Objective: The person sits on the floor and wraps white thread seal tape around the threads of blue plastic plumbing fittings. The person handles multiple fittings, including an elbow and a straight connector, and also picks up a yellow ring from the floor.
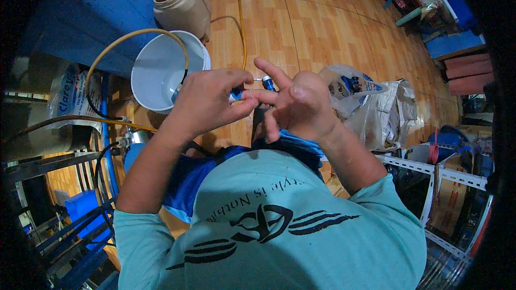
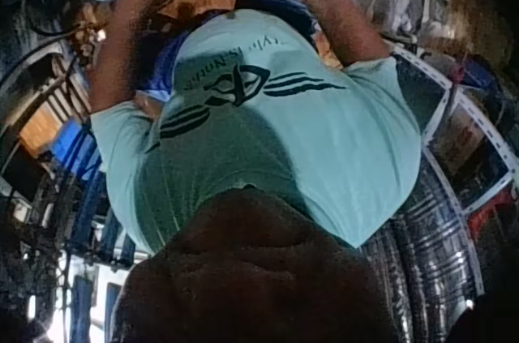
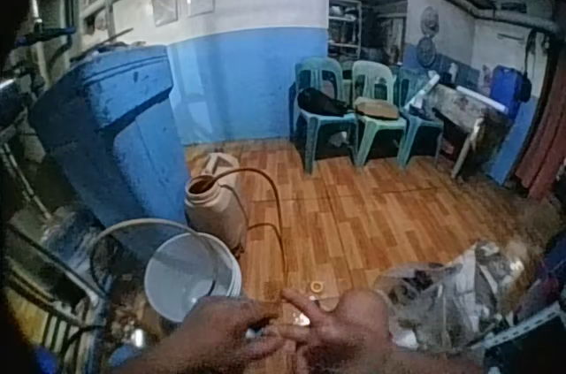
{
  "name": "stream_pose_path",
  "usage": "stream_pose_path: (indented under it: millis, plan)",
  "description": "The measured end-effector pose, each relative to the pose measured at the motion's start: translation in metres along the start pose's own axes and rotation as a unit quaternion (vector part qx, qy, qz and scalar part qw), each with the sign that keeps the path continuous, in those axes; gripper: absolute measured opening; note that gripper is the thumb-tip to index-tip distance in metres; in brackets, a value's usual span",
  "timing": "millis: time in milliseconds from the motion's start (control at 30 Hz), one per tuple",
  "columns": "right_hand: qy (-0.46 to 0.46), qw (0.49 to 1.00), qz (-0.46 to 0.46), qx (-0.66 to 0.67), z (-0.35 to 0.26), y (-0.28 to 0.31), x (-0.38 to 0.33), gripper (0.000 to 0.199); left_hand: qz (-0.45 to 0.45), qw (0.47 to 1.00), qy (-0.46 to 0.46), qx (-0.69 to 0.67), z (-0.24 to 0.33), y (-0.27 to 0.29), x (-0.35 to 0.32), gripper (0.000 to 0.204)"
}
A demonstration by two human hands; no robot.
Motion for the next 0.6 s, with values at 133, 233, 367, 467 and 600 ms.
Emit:
stream_pose_path:
  millis: [133,233,367,467,600]
  plan:
    - [0.077,0.997,0.015,0.016,0.005,0.0,0.006,0.093,0.061,0.997,0.052,-0.002,-0.012,-0.009,-0.003,0.02]
    - [0.081,0.996,0.027,0.0,0.01,0.005,0.005,0.091,0.075,0.995,0.066,-0.023,-0.019,-0.02,-0.007,0.021]
    - [0.105,0.992,0.006,0.069,0.009,0.012,0.001,0.086,0.081,0.994,0.06,-0.043,-0.016,-0.023,-0.008,0.025]
    - [0.09,0.991,0.002,0.094,0.013,0.011,-0.001,0.084,0.058,0.994,0.046,-0.078,-0.014,-0.026,-0.012,0.025]
    - [0.032,0.998,0.02,0.055,0.015,0.009,-0.004,0.083,-0.012,0.991,0.033,-0.126,-0.014,-0.034,-0.011,0.025]
Point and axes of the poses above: each hand's wrist, its own x-axis towards the middle knuckle, its own y-axis out of the back of the hand, z = x × y, the point moved 10 cm from there along x, towards the middle knuckle, and after that the axes turned 2 degrees about y, right-handed, at the moved point
